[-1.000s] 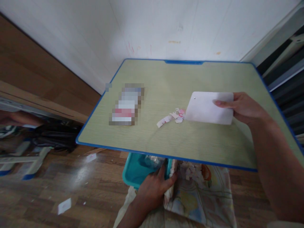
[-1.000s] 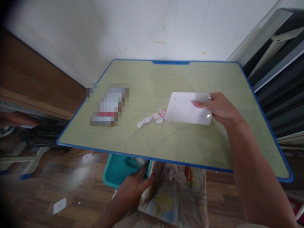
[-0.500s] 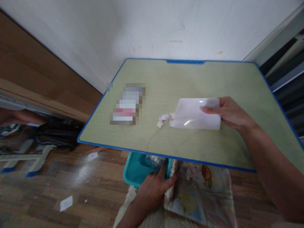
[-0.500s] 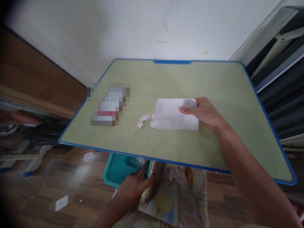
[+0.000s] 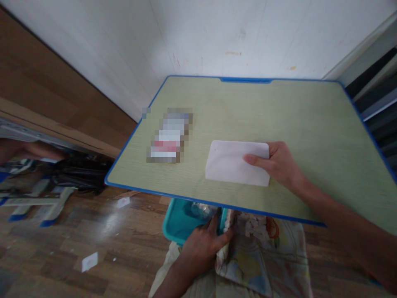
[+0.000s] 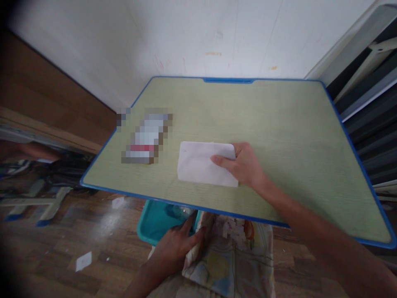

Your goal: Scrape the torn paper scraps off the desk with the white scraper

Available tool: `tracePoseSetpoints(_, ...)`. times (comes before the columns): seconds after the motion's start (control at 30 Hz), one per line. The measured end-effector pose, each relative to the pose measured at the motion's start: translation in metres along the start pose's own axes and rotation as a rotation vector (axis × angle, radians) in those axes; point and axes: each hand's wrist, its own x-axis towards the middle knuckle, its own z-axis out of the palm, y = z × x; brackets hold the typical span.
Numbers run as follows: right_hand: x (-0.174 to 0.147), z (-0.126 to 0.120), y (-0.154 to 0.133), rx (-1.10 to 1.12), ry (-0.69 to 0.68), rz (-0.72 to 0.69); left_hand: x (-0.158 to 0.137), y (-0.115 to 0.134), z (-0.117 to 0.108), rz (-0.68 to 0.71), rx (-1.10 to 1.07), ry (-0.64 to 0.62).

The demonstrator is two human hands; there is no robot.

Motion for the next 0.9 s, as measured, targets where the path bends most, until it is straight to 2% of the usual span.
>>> tracePoseSetpoints(0.1, -0.004, 0.003, -0.001, 0.092, -0.023, -0.011, -0.001, 0.0, 0.002, -0.001, 0.0, -0.006)
tracePoseSetpoints(0.23, -0.002, -0.017, -0.001, 0.295, 0.05, 0.007, -0.001, 0.0, 0.003, -0.004, 0.008, 0.002)
tracePoseSetpoints(0.33, 0.003, -0.034, 0.001, 0.284, 0.057, 0.079, -0.001, 0.001, 0.002, -0.001, 0.015, 0.005)
tracePoseSetpoints(0.4, 0.006, -0.037, 0.003, 0.239, 0.021, 0.129, -0.001, 0.001, 0.001, -0.002, 0.018, -0.002)
tracePoseSetpoints(0.5, 0.008, -0.028, 0.005, 0.169, -0.053, 0.137, -0.001, 0.001, 0.0, -0.003, 0.016, -0.02)
tracePoseSetpoints(0.7, 0.003, 0.001, 0.005, 0.054, -0.205, 0.058, 0.001, 0.002, -0.004, 0.001, 0.01, -0.008)
tracePoseSetpoints(0.77, 0.001, 0.006, 0.005, 0.063, -0.17, 0.023, 0.001, 0.002, -0.004, -0.001, 0.006, -0.009)
tracePoseSetpoints(0.9, 0.002, 0.008, 0.007, 0.123, 0.006, -0.031, 0.0, 0.002, -0.003, -0.011, 0.01, -0.013)
